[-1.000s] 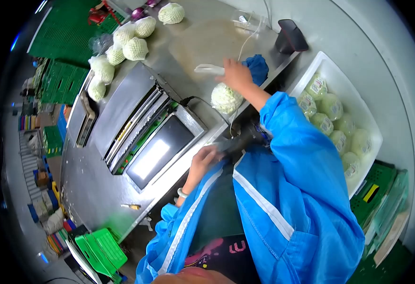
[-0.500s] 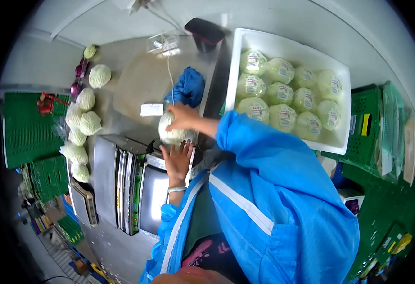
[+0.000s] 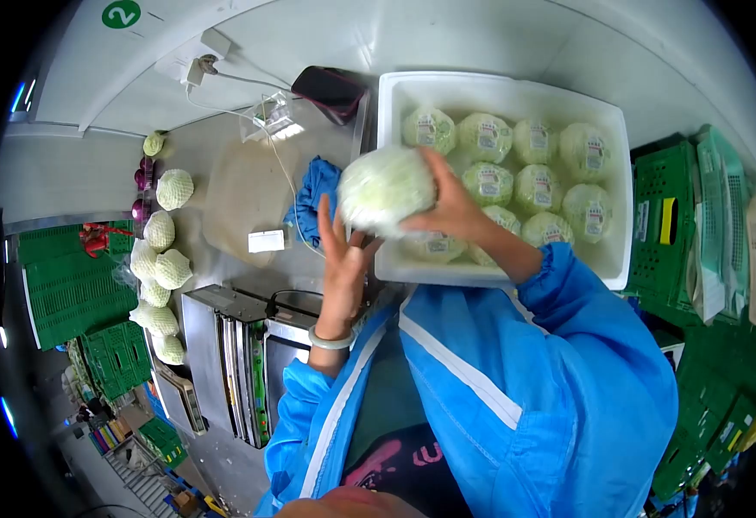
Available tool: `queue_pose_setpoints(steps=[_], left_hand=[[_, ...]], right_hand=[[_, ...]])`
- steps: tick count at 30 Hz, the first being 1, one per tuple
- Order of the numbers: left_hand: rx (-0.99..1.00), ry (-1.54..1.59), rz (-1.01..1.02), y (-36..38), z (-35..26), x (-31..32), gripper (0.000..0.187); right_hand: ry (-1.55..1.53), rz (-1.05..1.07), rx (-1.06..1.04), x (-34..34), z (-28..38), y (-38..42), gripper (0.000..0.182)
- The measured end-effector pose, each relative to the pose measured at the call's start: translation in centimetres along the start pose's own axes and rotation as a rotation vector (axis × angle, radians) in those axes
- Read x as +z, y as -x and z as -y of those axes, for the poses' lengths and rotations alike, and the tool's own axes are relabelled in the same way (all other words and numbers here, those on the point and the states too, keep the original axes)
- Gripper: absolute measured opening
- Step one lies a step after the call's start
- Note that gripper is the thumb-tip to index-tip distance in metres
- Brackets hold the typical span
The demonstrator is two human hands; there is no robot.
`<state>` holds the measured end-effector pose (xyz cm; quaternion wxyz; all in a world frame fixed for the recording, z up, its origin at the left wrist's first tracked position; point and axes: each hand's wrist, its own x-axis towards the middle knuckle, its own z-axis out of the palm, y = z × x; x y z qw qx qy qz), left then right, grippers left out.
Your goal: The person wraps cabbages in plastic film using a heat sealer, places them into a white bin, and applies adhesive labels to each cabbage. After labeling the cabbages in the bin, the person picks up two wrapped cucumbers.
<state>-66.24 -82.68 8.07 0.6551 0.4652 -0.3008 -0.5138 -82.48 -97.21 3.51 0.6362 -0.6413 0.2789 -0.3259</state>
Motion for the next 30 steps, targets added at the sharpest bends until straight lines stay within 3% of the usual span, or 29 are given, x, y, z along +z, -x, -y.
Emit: queue_pose_setpoints(steps=[2,4,6,7,9,11,13,15,17,19,25,28,29,30], left_hand=[[0.036,-0.238,0.023,-0.5,1.0,0.8,0.083],[-0.041,-0.232,-0.027,-0.1,2.4,0.0,0.076],[-0.171,-0.241,-0.198,0.9,2.6,0.1,0.052],[-0.167,-0.242,-0.21,1.5,2.9,-0.2,0.052],[-0.232,-0.311,-0.275,3.3,3.6,-1.6,0.044],[-0.259,-0.228,-0.348,5.3,4.2,-2.4,0.036],[-0.192,-0.368,-0.34,6.9,6.2,-4.6,0.033],[-0.309,-0.299,-0.396,7.9,5.2,-4.2,0.03],[-0.263,-0.433,-0.33,9.2,6.1,-5.6,0.031],[-0.214,-0.397,-0.308,10.1,4.9,-6.0,0.035],[-0.22,-0.426,-0.251,14.8,4.0,-11.3,0.032],[-0.226,-0.362,-0.323,18.0,3.6,-13.8,0.027],[-0.239,-0.32,-0.346,19.0,3.5,-14.5,0.025],[-0.29,-0.319,-0.399,19.9,3.6,-15.2,0.024]], right_hand=[[-0.084,-0.088,0.021,-3.2,-2.9,-1.0,0.112],[0.143,-0.349,-0.086,-5.6,-6.2,-3.3,0.107],[0.293,-0.425,-0.12,-6.4,-9.5,-5.5,0.105],[0.445,-0.504,-0.156,-6.3,-9.4,-6.3,0.104],[0.558,-0.475,-0.102,-4.8,-9.8,-6.8,0.105],[0.949,-0.456,-0.042,-2.6,-10.4,-7.2,0.109],[0.906,-0.436,-0.087,-2.7,-10.8,-6.5,0.11],[0.912,-0.397,-0.115,-3.0,-10.8,-5.6,0.11],[0.999,-0.337,-0.172,-3.6,-11.3,-5.3,0.109],[0.878,-0.373,-0.087,-3.5,-10.2,-5.6,0.107],[0.816,-0.471,-0.134,-4.1,-9.7,-6.9,0.098],[0.095,-0.572,0.194,-4.6,-8.3,-7.3,0.075],[0.104,-0.582,0.191,-5.1,-8.0,-6.9,0.075],[-0.296,-0.444,0.265,-6.0,-7.5,-6.2,0.07]])
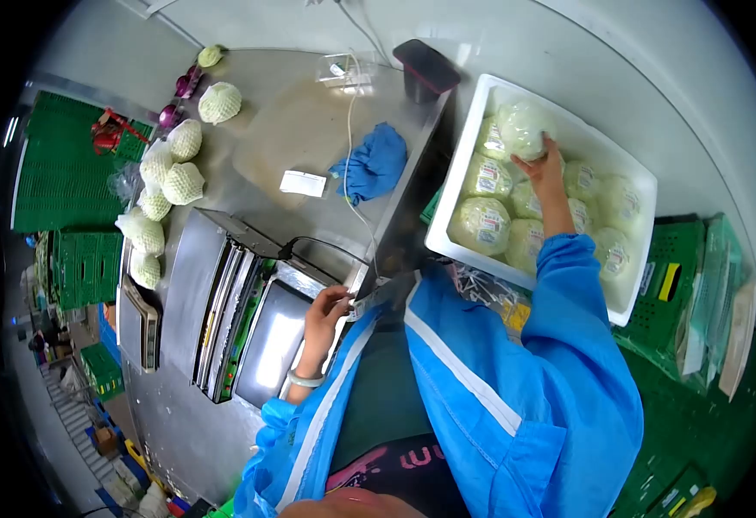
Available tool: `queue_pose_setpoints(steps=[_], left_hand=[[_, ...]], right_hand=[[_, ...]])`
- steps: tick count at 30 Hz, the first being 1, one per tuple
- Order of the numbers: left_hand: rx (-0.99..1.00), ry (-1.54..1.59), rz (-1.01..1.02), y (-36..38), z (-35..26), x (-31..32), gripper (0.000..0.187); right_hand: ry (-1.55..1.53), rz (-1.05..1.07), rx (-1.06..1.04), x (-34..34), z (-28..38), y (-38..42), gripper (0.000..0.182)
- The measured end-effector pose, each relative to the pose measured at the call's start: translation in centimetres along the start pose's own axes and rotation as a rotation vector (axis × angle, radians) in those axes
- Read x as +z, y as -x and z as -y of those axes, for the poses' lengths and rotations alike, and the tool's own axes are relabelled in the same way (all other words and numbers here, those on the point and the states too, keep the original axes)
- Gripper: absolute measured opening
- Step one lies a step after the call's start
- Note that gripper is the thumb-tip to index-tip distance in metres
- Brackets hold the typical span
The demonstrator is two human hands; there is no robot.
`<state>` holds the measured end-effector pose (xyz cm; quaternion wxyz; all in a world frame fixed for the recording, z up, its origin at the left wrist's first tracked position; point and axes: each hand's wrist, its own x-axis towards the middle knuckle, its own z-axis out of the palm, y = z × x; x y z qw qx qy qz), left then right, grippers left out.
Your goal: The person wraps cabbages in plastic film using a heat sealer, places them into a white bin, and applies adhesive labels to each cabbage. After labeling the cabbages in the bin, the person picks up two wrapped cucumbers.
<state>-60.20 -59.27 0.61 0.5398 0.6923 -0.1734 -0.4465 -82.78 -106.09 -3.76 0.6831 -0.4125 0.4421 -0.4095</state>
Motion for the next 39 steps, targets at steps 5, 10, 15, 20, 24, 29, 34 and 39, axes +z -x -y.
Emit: queue_pose_setpoints(steps=[5,10,15,20,24,29,34,39], left_hand=[[-0.118,0.09,-0.098,0.7,2.0,-0.6,0.018],[-0.127,0.132,0.019,-1.1,1.4,2.1,0.019],[-0.051,0.015,0.09,-2.4,-1.8,4.8,0.019],[-0.103,-0.005,0.102,-3.0,-1.4,5.1,0.021],[0.03,-0.069,0.08,-3.5,1.9,5.1,0.023],[0.21,-0.148,0.099,-3.4,2.6,3.8,0.019],[0.158,0.043,0.155,-0.4,-0.7,-4.6,0.023],[0.285,0.237,-0.419,3.8,-4.7,-23.5,0.046]], right_hand=[[-0.458,0.31,0.35,-3.7,-1.2,0.0,0.075],[-0.213,0.156,0.546,-1.8,-3.8,-1.1,0.06],[0.234,-0.132,0.353,-3.0,-4.1,-0.2,0.054],[1.031,-0.071,-0.554,-0.5,-6.4,0.6,0.093],[0.961,0.008,-0.369,-1.6,-7.4,-4.1,0.109],[1.064,0.118,-0.548,-5.2,-8.0,-3.7,0.101],[1.222,-0.03,-0.516,-9.3,-7.4,-9.0,0.094],[0.884,-0.176,-0.665,4.7,-0.1,3.2,0.065]])
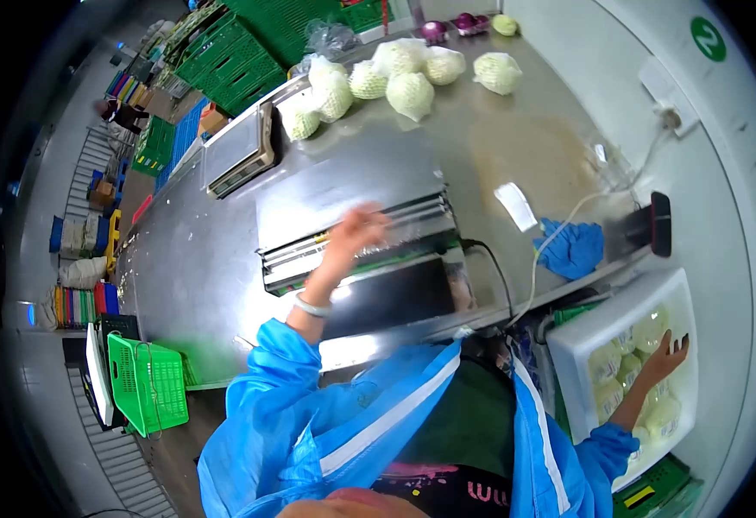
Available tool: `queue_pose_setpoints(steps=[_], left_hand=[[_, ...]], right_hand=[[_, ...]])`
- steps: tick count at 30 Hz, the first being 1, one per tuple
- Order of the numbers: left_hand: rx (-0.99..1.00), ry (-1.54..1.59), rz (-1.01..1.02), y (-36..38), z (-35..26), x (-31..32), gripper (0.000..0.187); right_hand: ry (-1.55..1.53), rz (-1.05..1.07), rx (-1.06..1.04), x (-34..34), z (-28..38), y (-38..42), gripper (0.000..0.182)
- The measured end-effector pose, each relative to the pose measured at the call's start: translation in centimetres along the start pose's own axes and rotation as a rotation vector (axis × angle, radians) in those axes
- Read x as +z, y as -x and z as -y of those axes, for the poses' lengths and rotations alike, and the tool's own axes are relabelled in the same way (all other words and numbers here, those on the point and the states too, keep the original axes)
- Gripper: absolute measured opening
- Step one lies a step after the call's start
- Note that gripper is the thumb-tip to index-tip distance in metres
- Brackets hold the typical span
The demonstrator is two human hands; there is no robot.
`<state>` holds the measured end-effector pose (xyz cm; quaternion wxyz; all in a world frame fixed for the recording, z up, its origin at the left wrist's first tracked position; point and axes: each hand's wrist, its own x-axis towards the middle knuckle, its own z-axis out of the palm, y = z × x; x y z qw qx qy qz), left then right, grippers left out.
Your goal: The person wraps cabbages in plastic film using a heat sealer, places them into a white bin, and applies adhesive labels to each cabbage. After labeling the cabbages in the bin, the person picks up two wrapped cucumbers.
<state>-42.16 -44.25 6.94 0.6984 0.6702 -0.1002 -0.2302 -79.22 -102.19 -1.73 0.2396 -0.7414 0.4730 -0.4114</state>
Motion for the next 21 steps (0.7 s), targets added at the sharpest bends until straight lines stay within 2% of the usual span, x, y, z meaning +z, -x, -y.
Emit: queue_pose_setpoints(steps=[1,3,4,6,7,8,9,10,11,15,17,19,20,21], left_hand=[[0.007,0.003,-0.209,-1.2,-2.0,-3.7,0.053],[0.163,-0.241,-0.408,-5.3,-2.1,-12.7,0.069],[0.201,-0.379,-0.496,-7.1,-2.8,-16.1,0.078],[0.17,-0.588,-0.597,-11.5,-2.5,-22.3,0.095],[0.138,-0.641,-0.592,-13.7,-2.0,-25.2,0.106],[0.153,-0.631,-0.585,-15.7,-1.2,-27.6,0.106],[0.192,-0.817,-0.598,-18.0,-0.1,-29.8,0.108],[0.231,-1.0,-0.612,-20.4,0.9,-31.8,0.11],[0.197,-0.966,-0.608,-22.9,2.2,-33.7,0.118],[0.122,-0.967,-0.641,-30.4,5.7,-37.3,0.127],[0.026,-0.939,-0.677,-34.1,8.0,-38.6,0.129],[-0.04,-0.835,-0.676,-36.5,9.3,-39.0,0.132],[0.03,-0.793,-0.716,-37.0,10.2,-38.9,0.126],[0.08,-0.736,-0.703,-37.5,10.8,-39.8,0.122]], right_hand=[[-0.009,-0.004,-0.006,0.8,4.1,1.9,0.065],[-0.152,0.201,-0.088,3.2,11.8,5.5,0.045],[-0.156,0.194,-0.092,4.5,15.7,7.4,0.045],[-0.106,0.425,-0.468,7.1,22.6,11.2,0.036],[-0.051,0.468,-0.582,8.1,24.9,12.9,0.034],[0.009,0.51,-0.695,9.2,26.8,14.4,0.032],[0.016,0.492,-0.7,9.9,28.9,15.8,0.032],[-0.016,0.611,-0.689,10.5,30.9,17.0,0.03],[-0.046,0.731,-0.677,11.2,32.6,17.9,0.028],[0.044,0.782,-0.628,13.8,36.2,21.1,0.024],[0.08,0.881,-0.509,14.7,38.0,22.1,0.021],[0.142,0.891,-0.583,16.1,39.3,22.6,0.02],[0.175,0.907,-0.659,16.6,39.9,22.7,0.02],[0.201,0.938,-0.633,17.2,40.4,22.9,0.02]])
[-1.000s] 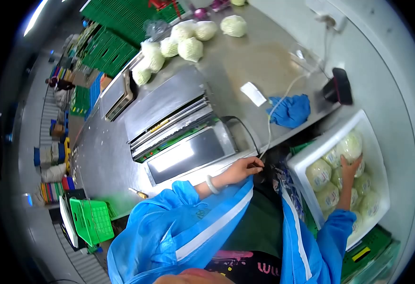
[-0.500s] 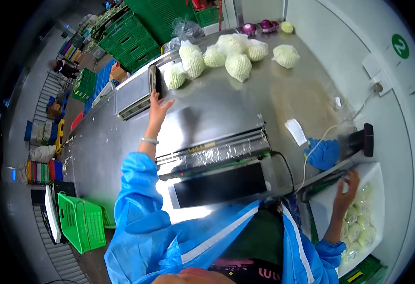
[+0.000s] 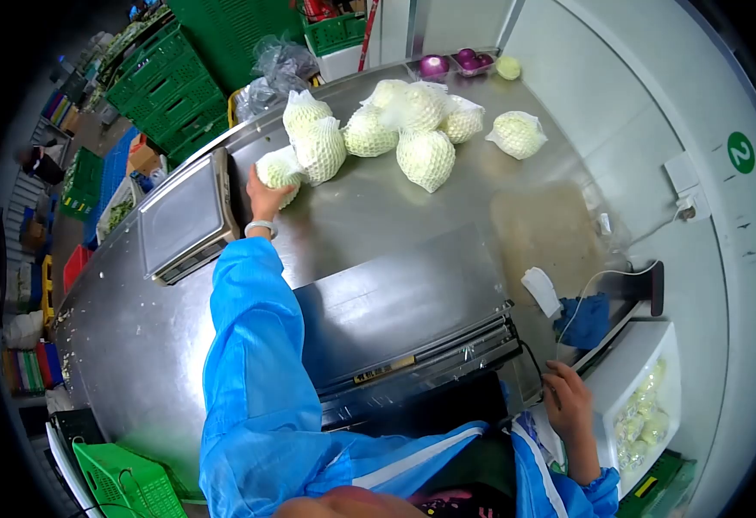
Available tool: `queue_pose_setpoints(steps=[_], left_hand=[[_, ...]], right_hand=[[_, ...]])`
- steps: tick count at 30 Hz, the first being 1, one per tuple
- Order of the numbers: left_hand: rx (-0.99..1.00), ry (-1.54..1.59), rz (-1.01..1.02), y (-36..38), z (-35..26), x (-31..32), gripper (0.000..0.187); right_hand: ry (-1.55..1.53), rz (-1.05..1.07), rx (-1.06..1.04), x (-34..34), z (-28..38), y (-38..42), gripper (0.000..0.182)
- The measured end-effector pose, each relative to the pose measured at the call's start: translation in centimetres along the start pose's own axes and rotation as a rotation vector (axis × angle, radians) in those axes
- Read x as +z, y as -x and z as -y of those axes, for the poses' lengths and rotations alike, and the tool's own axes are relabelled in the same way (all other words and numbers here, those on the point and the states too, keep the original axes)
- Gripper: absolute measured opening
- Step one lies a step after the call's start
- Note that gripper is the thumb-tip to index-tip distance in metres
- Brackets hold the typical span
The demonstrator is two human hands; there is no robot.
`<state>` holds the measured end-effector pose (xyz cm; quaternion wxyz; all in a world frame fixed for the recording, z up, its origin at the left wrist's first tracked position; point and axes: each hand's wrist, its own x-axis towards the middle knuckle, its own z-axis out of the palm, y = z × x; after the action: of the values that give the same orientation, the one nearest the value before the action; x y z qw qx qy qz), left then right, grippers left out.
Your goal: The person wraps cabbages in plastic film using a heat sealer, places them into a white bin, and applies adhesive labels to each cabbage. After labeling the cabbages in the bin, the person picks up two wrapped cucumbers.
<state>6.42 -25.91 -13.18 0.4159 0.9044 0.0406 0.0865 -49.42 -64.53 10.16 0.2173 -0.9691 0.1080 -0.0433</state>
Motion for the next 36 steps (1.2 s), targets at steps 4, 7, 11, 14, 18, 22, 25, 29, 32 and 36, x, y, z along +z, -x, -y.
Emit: queue_pose_setpoints(steps=[4,7,11,14,18,22,25,29,32,36], left_hand=[[-0.22,0.383,0.044,-0.9,0.6,-1.9,0.105],[-0.538,0.79,0.169,-0.1,0.1,-5.2,0.098],[-0.617,0.896,0.251,1.9,1.7,-5.3,0.104],[-0.577,0.549,0.231,1.6,1.3,-4.3,0.108],[0.09,0.129,-0.023,-2.5,5.5,1.5,0.115],[-0.072,0.503,0.046,-1.7,2.6,-0.1,0.109],[-0.355,0.807,0.047,-1.6,4.3,-0.5,0.097],[-0.366,1.312,0.174,0.9,-0.1,-5.5,0.077],[-0.18,1.232,0.374,2.2,-4.9,-11.2,0.085],[0.155,0.868,0.517,8.6,-12.2,-17.6,0.104]], right_hand=[[0.037,0.025,-0.088,0.8,0.8,-2.1,0.02],[-0.021,0.02,-0.154,2.0,0.9,-3.4,0.019],[-0.049,0.077,-0.322,2.4,0.9,-4.9,0.017],[-0.05,0.072,-0.338,2.2,0.8,-5.1,0.016],[-0.027,0.065,-0.264,2.2,0.1,-4.3,0.016],[-0.043,0.105,-0.262,3.8,-1.2,-3.2,0.018],[0.0,0.148,-0.222,5.0,-1.5,-3.5,0.019],[0.008,0.184,-0.302,4.1,0.2,-4.6,0.019],[-0.086,0.125,-0.391,3.8,1.6,-6.5,0.022],[-0.358,0.053,-0.409,4.9,4.6,-9.5,0.028]])
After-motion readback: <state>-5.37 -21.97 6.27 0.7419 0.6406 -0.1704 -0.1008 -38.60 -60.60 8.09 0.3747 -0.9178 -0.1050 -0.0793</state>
